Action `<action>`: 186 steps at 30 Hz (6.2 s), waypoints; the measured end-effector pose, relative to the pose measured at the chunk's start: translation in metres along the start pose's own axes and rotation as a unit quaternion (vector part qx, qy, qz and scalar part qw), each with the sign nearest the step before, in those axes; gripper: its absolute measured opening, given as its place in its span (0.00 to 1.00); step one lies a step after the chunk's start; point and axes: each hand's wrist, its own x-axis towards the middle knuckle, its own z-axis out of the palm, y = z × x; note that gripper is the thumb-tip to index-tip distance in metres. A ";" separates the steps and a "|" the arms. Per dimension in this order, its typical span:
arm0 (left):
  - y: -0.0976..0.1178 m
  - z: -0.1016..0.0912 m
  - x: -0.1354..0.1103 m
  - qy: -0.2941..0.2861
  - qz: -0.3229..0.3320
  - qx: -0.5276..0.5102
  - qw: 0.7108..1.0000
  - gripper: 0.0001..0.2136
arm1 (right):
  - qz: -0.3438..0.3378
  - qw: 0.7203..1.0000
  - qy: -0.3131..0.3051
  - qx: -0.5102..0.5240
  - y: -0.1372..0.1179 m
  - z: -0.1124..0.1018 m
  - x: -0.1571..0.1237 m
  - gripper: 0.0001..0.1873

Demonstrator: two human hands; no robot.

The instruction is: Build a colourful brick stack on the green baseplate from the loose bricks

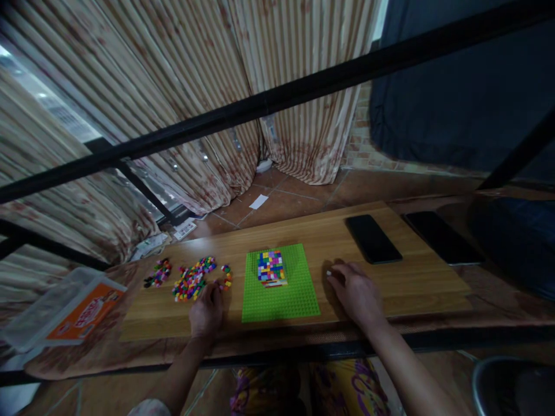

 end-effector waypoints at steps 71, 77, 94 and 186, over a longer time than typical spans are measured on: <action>0.009 -0.003 -0.006 -0.051 -0.024 0.029 0.998 0.12 | -0.245 0.966 0.011 0.080 -0.115 0.013 0.048 0.15; 0.008 -0.003 -0.006 -0.062 -0.025 0.029 0.997 0.14 | -0.238 0.968 0.004 0.076 -0.114 0.014 0.047 0.15; 0.008 -0.004 -0.009 -0.061 -0.021 0.006 0.998 0.14 | -0.238 0.947 -0.150 0.155 -0.206 0.084 -0.011 0.14; 0.006 -0.004 -0.005 -0.045 -0.013 0.019 0.999 0.12 | 0.201 0.846 -0.070 0.489 -0.115 0.028 0.057 0.14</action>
